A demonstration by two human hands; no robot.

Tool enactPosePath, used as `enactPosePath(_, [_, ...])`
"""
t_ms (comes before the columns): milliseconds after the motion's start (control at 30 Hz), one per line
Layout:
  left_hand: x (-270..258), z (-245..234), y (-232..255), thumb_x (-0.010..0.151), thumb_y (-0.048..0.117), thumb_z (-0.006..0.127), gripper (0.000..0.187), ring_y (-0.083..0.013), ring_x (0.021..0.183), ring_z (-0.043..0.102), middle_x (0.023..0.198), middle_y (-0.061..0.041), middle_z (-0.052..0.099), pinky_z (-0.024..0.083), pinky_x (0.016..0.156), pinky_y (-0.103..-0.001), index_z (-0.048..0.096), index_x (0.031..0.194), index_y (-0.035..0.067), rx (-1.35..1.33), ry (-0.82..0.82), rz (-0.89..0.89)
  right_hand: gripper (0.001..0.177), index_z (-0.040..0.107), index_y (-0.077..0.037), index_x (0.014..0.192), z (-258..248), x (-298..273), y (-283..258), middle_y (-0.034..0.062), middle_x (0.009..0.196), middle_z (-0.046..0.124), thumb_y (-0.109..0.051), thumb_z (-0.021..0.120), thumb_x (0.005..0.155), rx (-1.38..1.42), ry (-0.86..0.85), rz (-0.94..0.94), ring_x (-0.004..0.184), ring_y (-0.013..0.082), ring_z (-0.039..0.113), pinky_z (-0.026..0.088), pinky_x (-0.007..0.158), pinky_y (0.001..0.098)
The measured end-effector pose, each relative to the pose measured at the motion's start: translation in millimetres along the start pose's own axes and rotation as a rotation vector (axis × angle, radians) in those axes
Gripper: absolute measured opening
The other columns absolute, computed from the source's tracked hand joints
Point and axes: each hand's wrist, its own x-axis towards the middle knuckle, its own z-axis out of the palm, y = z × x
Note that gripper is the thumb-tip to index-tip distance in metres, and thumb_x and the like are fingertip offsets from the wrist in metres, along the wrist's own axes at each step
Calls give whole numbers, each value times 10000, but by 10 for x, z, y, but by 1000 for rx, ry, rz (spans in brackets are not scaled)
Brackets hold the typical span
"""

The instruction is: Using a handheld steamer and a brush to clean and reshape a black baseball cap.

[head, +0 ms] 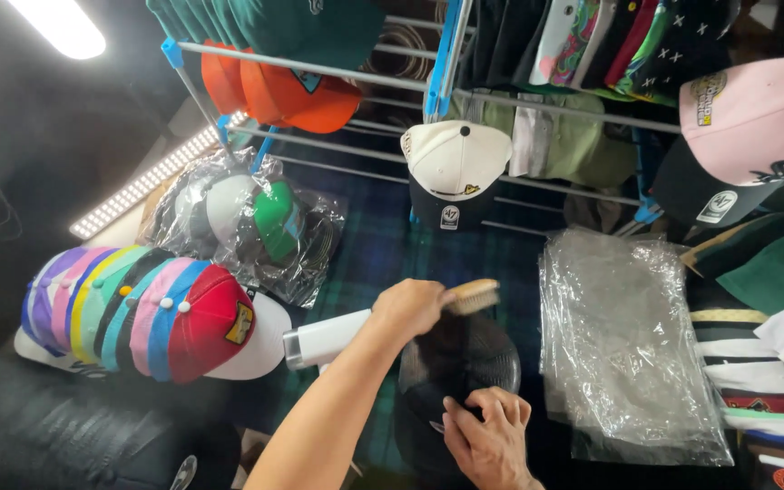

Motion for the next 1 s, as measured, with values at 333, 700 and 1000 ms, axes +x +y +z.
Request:
enactPosePath(333, [-432, 323, -378, 1052, 375, 452, 312, -517, 858, 683, 918, -215, 746, 501, 757, -621, 610, 1037, 106, -43, 380, 24, 202, 756, -260, 1063, -57, 41, 1, -42, 1046, 508, -292, 755, 863, 19, 18, -27, 1025, 205, 533, 362, 825, 419])
enactPosePath(700, [-633, 692, -995, 965, 103, 446, 206, -449, 867, 701, 1014, -188, 727, 535, 705, -557, 588, 1114, 89, -36, 114, -210, 213, 749, -290, 1061, -39, 64, 19, -62, 1025, 539, -289, 766, 849, 45, 64, -22, 1025, 194, 538, 369, 860, 396])
enactPosePath(1000, [-977, 1545, -664, 1069, 383, 318, 331, -547, 937, 625, 1020, -239, 724, 442, 771, -609, 492, 1282, 199, -620, 368, -143, 200, 759, -287, 1071, -76, 54, 12, -77, 1013, 555, -271, 754, 871, 52, 53, -25, 1022, 172, 551, 364, 877, 382])
